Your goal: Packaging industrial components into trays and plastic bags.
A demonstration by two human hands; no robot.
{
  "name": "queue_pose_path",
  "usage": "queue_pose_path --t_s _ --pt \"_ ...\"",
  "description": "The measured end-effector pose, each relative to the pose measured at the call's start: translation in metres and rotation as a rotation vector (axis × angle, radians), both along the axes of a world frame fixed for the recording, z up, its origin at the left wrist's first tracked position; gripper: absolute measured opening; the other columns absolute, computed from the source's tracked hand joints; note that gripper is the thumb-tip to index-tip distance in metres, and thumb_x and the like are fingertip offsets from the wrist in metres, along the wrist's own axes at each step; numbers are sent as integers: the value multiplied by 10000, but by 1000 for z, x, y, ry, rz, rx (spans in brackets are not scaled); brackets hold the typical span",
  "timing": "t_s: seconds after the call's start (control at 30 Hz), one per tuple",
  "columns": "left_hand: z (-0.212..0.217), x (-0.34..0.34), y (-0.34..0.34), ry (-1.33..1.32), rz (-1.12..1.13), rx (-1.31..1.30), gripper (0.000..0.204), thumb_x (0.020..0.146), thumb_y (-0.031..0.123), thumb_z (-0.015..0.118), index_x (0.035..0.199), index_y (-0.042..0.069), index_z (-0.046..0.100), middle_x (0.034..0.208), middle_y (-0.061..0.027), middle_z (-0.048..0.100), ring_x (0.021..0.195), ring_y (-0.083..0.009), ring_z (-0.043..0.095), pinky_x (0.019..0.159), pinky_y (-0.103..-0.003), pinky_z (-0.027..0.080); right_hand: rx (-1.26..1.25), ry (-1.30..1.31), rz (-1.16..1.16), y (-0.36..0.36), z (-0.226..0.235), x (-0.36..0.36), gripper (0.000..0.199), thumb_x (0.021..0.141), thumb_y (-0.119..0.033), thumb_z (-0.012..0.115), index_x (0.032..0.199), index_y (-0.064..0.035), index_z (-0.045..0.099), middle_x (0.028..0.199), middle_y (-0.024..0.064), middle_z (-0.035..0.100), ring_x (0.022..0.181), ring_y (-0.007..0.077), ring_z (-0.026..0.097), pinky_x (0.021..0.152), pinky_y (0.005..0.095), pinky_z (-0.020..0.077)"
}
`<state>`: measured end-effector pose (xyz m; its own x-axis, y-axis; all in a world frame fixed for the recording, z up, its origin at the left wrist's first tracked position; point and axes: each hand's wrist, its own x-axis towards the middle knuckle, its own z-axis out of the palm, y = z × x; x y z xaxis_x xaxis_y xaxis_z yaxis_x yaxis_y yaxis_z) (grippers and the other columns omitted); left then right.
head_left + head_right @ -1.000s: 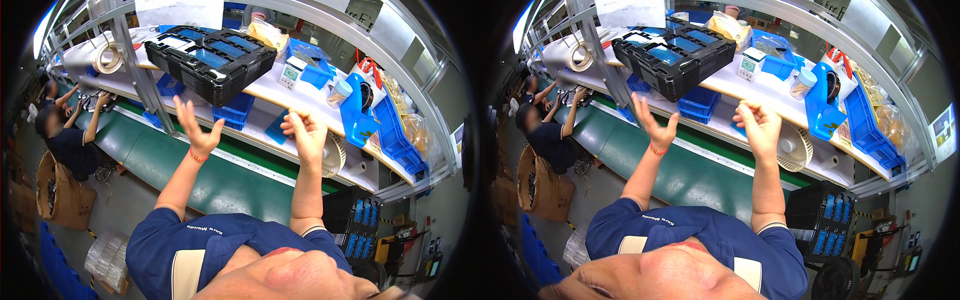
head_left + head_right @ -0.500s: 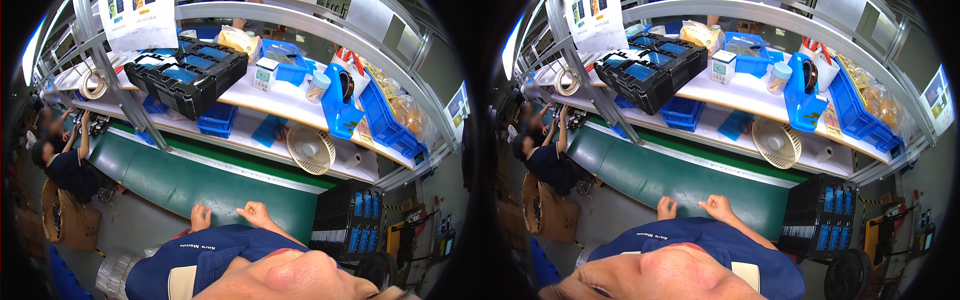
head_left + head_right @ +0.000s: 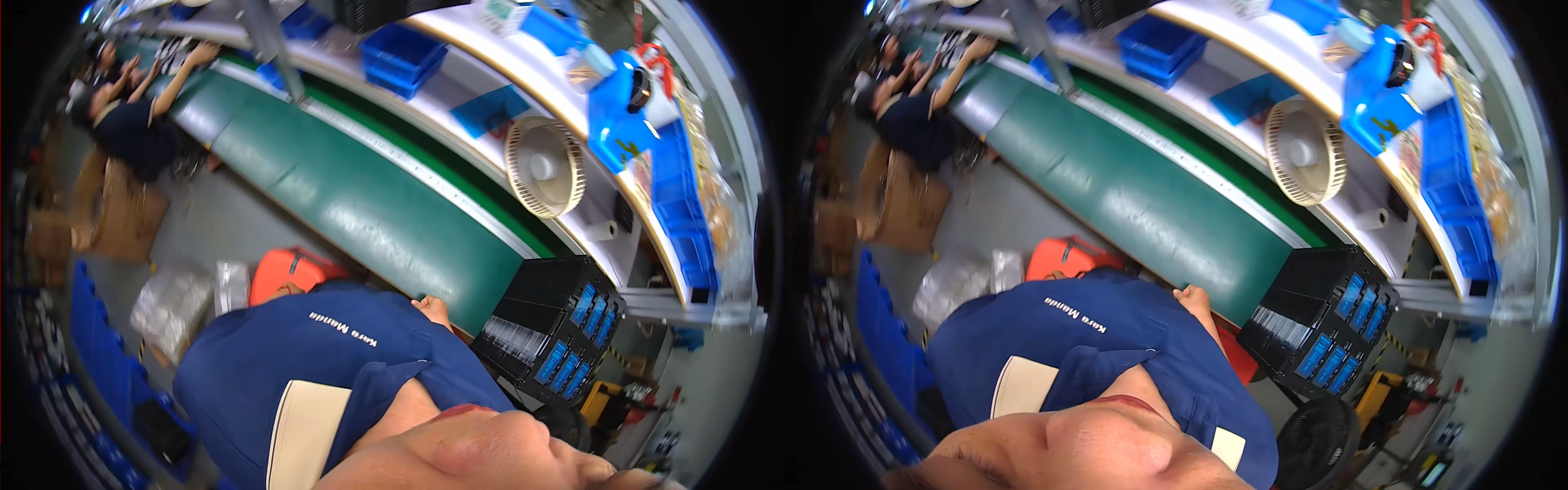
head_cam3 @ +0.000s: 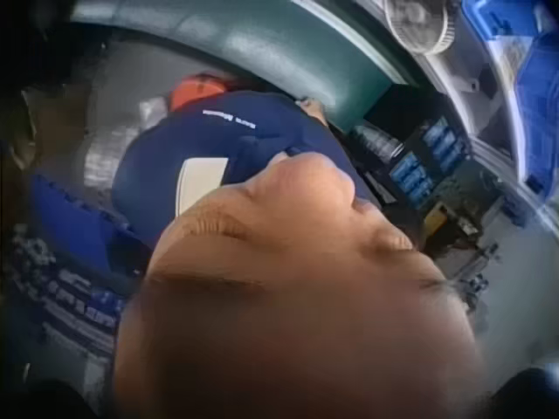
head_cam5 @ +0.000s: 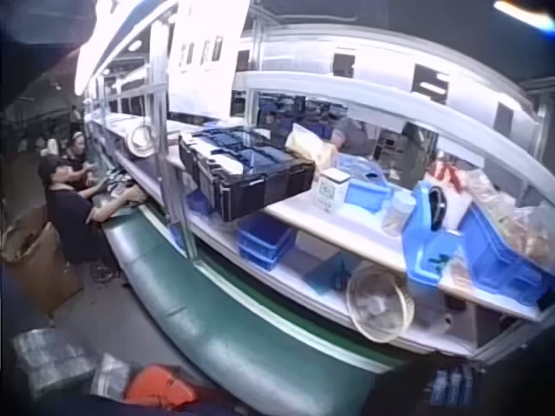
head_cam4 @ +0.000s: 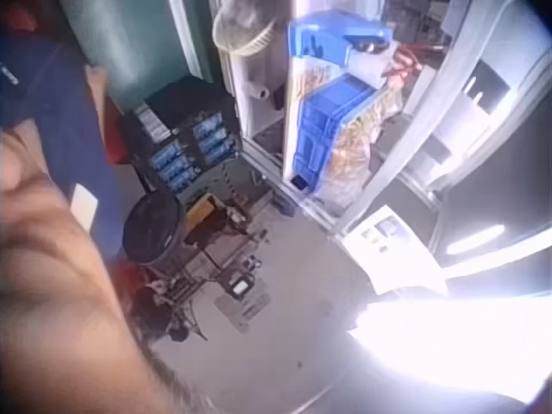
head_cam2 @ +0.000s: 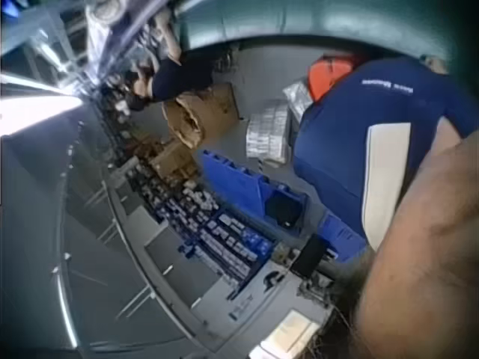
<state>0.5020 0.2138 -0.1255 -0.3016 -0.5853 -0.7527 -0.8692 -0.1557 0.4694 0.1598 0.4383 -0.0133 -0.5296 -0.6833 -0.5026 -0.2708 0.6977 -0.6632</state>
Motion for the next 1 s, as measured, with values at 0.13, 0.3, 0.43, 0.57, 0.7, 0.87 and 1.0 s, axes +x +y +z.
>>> queue_pose_path --t_s 0.13,0.3,0.43,0.57,0.7,0.87,1.0 --pt "7 49 122 -79 139 68 250 775 300 660 729 55 651 714 -137 643 674 -217 627 623 -361 498 17 -217 -89 66 -53 7 304 771 -272 696 651 -14 588 589 79 602 553 123 549 540 307 458" --pt "27 22 200 -177 323 93 240 773 294 663 738 57 651 724 -142 641 690 -222 626 637 -364 497 173 -301 80 107 -93 6 333 776 -327 664 703 -5 622 684 111 649 666 183 625 637 331 489" --pt "34 24 213 -232 414 70 232 771 289 665 746 59 650 732 -146 640 703 -225 625 649 -366 495 221 -298 200 120 -103 1 331 776 -331 658 711 -8 625 702 115 650 687 194 626 652 337 489" --pt "31 45 217 -252 428 16 224 770 284 668 753 61 650 739 -150 638 716 -229 624 660 -368 494 239 -253 245 123 -111 -5 328 776 -335 651 722 -12 630 727 121 653 714 208 627 672 345 488" --pt "25 37 202 -261 386 -52 217 768 279 670 761 63 649 747 -154 636 729 -232 623 671 -371 493 242 -203 231 126 -123 -20 327 776 -339 645 733 -16 634 751 127 655 742 223 629 691 353 487" --pt "18 45 164 -278 279 -146 209 766 272 673 770 65 648 757 -159 634 745 -236 622 685 -374 491 243 -158 156 133 -131 -17 326 776 -345 636 746 -20 640 782 134 657 777 241 630 716 363 486" --pt "28 142 97 -290 166 -240 203 764 267 675 778 67 648 765 -162 633 758 -240 621 697 -376 490 231 -133 66 135 -135 -4 326 776 -349 629 757 -24 644 807 139 660 804 256 632 736 371 486"
